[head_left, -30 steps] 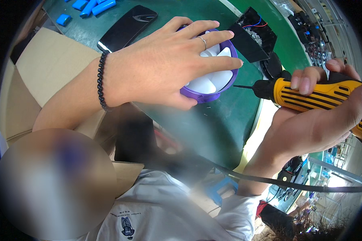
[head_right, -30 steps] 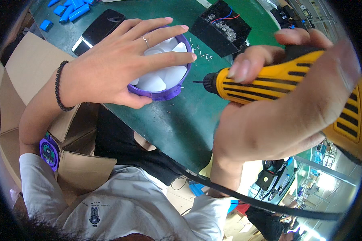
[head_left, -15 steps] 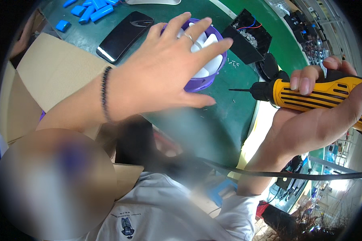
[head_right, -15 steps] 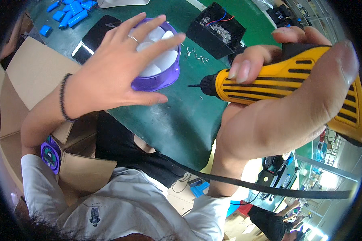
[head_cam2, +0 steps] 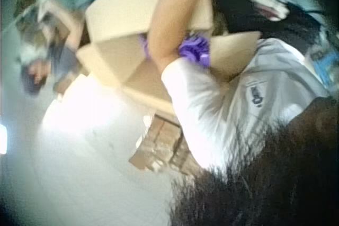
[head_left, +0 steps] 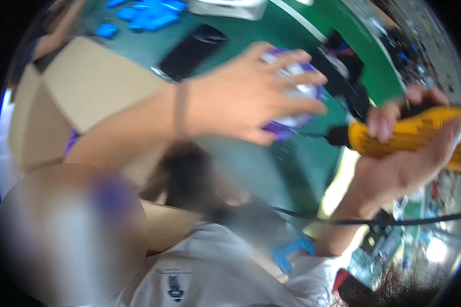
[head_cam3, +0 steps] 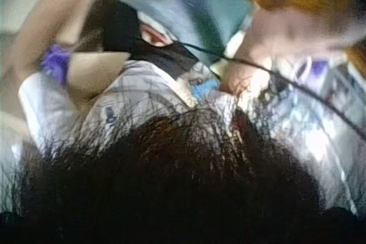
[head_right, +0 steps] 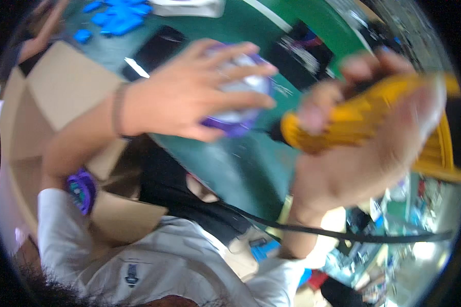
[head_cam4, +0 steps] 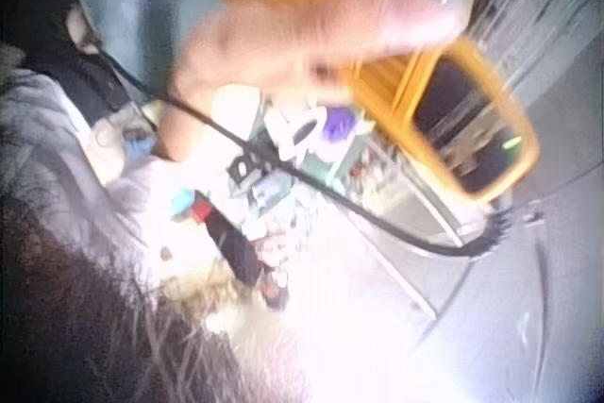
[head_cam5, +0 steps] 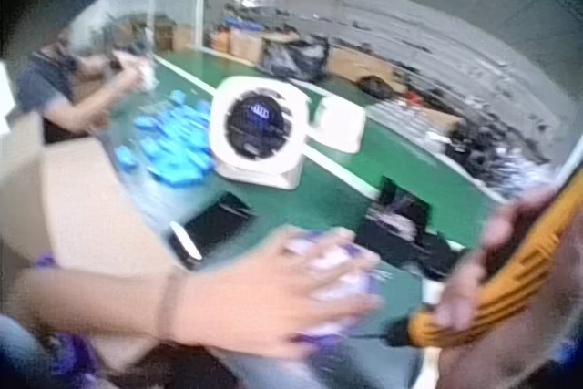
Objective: The recorder uses an electric screwdriver to attach a white fan blade assembly into a purple plastic housing, then places the finished unit into a cardboard shipping box.
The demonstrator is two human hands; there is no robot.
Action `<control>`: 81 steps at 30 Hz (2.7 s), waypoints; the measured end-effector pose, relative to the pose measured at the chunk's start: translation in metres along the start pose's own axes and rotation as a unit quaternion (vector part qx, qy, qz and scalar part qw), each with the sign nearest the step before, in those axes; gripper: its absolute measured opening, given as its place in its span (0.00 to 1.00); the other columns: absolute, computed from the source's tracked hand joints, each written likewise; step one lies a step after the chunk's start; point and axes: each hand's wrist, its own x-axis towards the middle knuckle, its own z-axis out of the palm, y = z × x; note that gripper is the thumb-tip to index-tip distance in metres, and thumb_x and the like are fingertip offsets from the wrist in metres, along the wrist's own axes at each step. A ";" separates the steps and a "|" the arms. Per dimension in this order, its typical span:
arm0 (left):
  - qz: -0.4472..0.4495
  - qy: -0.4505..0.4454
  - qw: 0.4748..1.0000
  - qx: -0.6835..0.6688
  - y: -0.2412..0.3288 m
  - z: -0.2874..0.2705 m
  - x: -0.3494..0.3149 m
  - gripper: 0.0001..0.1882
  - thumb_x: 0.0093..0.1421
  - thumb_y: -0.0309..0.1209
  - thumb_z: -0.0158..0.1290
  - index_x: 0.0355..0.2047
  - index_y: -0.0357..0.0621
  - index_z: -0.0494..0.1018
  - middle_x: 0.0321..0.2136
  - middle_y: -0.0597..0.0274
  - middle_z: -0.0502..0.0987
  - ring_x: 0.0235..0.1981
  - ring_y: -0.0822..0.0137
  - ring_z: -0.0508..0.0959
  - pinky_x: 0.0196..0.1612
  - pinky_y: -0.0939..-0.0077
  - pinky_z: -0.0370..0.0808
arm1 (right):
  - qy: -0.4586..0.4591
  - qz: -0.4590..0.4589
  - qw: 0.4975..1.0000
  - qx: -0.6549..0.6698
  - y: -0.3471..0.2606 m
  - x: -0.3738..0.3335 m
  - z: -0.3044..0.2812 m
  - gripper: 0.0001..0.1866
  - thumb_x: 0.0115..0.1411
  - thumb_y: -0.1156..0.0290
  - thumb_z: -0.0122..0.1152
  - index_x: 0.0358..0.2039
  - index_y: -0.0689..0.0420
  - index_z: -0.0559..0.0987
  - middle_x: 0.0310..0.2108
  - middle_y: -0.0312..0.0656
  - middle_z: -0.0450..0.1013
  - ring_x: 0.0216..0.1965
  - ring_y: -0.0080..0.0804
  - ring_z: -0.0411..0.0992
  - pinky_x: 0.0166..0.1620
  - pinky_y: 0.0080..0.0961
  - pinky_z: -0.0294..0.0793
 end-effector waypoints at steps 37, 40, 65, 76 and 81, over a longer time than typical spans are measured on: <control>-0.007 -0.010 0.999 -0.036 0.002 0.008 0.003 0.47 0.36 0.42 0.70 0.60 0.65 0.65 0.69 0.62 0.56 0.69 0.50 0.56 0.64 0.50 0.57 | -0.017 -0.026 0.999 -0.011 0.010 0.010 0.025 0.29 0.66 0.42 0.49 0.44 0.60 0.70 0.35 0.42 0.67 0.13 0.23 0.64 0.18 0.18 0.66; -0.004 0.001 0.999 -0.043 0.001 0.010 0.002 0.46 0.37 0.42 0.70 0.60 0.65 0.65 0.69 0.63 0.56 0.69 0.50 0.56 0.64 0.50 0.57 | -0.028 0.003 0.999 0.043 0.016 0.008 0.024 0.29 0.66 0.41 0.49 0.43 0.59 0.70 0.35 0.42 0.67 0.13 0.23 0.64 0.18 0.19 0.66; -0.012 -0.003 1.000 -0.027 0.003 0.011 0.000 0.45 0.40 0.41 0.69 0.61 0.69 0.64 0.68 0.62 0.57 0.69 0.51 0.57 0.65 0.48 0.57 | -0.056 -0.014 0.998 -0.036 0.016 0.010 0.016 0.30 0.67 0.40 0.45 0.44 0.58 0.69 0.37 0.42 0.66 0.14 0.22 0.64 0.17 0.18 0.65; -0.009 -0.007 1.000 -0.020 0.003 0.011 0.001 0.45 0.40 0.42 0.69 0.61 0.70 0.64 0.68 0.62 0.57 0.69 0.51 0.56 0.65 0.48 0.57 | -0.049 -0.009 0.999 -0.009 0.017 0.006 0.017 0.27 0.66 0.41 0.48 0.44 0.55 0.71 0.36 0.41 0.66 0.15 0.22 0.66 0.18 0.17 0.67; -0.009 -0.001 1.000 -0.020 0.003 0.013 0.001 0.45 0.39 0.41 0.69 0.61 0.70 0.64 0.68 0.62 0.57 0.69 0.51 0.56 0.64 0.48 0.58 | -0.027 -0.038 0.998 -0.030 0.016 0.005 0.018 0.26 0.65 0.42 0.51 0.42 0.57 0.70 0.35 0.40 0.67 0.14 0.22 0.66 0.18 0.17 0.68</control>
